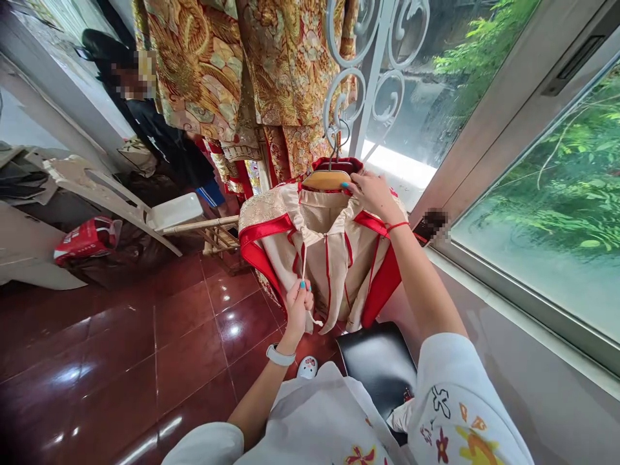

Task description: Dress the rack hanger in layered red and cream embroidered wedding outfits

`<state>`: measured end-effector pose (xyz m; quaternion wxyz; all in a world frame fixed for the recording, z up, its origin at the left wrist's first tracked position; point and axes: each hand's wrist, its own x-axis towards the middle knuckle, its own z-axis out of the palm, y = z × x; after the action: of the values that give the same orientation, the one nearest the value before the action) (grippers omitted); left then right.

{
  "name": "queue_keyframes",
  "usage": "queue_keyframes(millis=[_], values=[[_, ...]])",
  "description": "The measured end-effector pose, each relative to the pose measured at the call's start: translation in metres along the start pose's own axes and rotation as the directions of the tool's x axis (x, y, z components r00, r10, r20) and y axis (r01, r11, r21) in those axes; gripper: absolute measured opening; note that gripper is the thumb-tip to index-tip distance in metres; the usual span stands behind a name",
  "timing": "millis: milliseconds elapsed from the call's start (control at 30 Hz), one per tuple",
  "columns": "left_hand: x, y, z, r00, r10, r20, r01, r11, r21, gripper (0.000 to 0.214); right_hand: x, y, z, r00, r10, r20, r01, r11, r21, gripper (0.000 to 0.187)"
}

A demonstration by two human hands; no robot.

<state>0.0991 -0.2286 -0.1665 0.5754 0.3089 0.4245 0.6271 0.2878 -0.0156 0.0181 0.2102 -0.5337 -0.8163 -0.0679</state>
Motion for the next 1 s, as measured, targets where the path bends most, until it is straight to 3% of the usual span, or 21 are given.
queue_keyframes(millis=[233,433,567,767,1000], values=[[0.0,-0.024,-0.003,0.998,0.043,-0.05,-0.042,0.999,0.018,0.061,-0.006,0.002,0.008,0.998,0.065,-0.022,-0.065,0.997,0.031,0.032],[-0.002,-0.046,-0.023,0.999,0.018,-0.046,-0.015,0.998,0.068,0.058,0.002,0.001,-0.002,0.996,0.08,0.036,-0.083,0.992,0.091,0.03],[-0.005,-0.04,-0.019,0.999,0.037,-0.01,-0.036,0.995,0.097,0.057,0.019,-0.016,-0.005,0.999,-0.008,0.037,0.0,0.977,0.212,0.034],[-0.029,-0.023,0.004,0.998,0.035,0.053,-0.042,0.99,0.134,0.066,0.03,-0.039,0.01,0.995,0.099,-0.019,-0.095,0.985,0.145,0.042],[-0.052,-0.036,-0.006,0.996,-0.014,-0.089,0.023,0.994,0.106,0.073,0.027,-0.033,0.015,0.997,0.066,-0.047,-0.057,0.982,0.178,0.046]])
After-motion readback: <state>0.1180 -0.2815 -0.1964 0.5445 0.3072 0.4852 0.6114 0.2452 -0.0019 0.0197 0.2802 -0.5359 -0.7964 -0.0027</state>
